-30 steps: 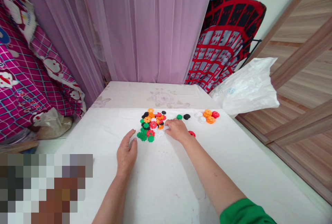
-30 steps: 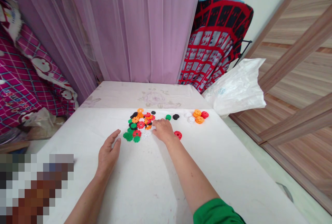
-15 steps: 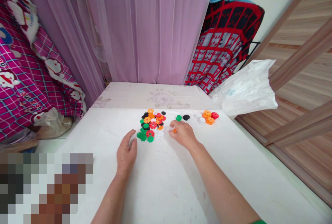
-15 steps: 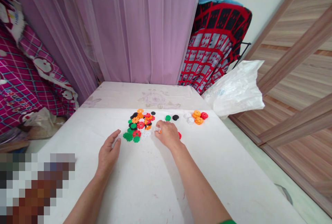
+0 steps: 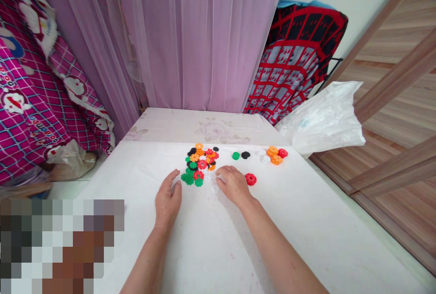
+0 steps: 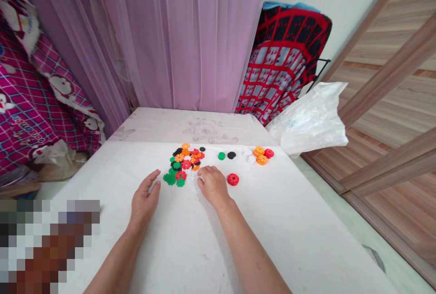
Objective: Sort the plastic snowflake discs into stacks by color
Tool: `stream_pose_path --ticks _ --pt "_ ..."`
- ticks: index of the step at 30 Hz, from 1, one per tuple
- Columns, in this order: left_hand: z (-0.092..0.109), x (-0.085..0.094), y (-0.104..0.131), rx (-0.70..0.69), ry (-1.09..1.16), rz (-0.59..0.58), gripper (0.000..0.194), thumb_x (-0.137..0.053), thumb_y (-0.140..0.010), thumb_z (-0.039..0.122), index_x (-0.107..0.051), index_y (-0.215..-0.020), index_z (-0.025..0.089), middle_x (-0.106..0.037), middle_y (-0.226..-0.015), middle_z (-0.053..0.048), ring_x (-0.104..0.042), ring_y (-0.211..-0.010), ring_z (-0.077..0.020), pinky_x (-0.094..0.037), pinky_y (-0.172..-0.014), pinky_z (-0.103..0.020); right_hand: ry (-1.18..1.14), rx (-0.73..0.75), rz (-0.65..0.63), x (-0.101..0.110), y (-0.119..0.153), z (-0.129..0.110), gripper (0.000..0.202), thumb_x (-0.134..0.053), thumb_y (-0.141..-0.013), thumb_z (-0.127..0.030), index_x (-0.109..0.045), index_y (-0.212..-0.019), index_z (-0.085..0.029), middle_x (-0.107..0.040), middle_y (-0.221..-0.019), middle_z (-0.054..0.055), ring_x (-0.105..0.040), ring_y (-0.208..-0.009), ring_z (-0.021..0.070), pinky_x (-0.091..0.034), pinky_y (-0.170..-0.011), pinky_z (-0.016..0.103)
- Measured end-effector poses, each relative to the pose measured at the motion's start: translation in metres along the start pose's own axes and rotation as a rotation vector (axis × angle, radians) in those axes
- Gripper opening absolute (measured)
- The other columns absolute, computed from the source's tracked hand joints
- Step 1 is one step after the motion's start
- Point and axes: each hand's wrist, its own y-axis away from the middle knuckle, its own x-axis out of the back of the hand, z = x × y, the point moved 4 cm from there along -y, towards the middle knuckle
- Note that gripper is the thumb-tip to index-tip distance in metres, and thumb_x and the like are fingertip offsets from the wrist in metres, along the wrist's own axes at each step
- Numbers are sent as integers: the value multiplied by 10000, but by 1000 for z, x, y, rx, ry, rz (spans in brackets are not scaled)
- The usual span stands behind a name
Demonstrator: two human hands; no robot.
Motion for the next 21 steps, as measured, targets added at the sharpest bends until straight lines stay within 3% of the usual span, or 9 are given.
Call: stream_pose_path --ticks 5,11,18,21 --pt "0 0 0 -8 4 9 333 -514 -839 298 -643 -1141 247 -658 -1247 -41 -576 -1196 -203 -406 -1080 -400 30 92 -83 -6 -20 -7 230 -557 -813 -182 -666 -1007 -239 -699 -1044 25 -554 -1018 203 -411 -850 287" --pt "3 1 1 3 8 13 331 -507 -842 297 -645 -1139 253 -663 -1239 -39 -581 -1190 -206 -417 -1072 -398 92 57 -101 -12 -25 -8 292 -546 -827 -209 -640 -1102 -224 -698 -991 66 -579 -991 213 -402 -820 287" --pt "4 1 1 7 5 -2 333 -508 -844 288 -639 -1147 249 -653 -1256 -41 -573 -1203 -204 -417 -1071 -395 14 -74 7 -1 -8 9 258 -529 -857 -280 -642 -1086 -239 -690 -963 53 -611 -933 196 -407 -789 272" --pt "3 1 1 18 -8 -9 339 -500 -849 289 -636 -1157 248 -646 -1268 -44 -569 -1209 -204 -416 -1072 -393 -89 -53 53 -1 8 15 211 -524 -854 -259 -661 -1015 -248 -695 -965 28 -611 -936 179 -413 -796 265"
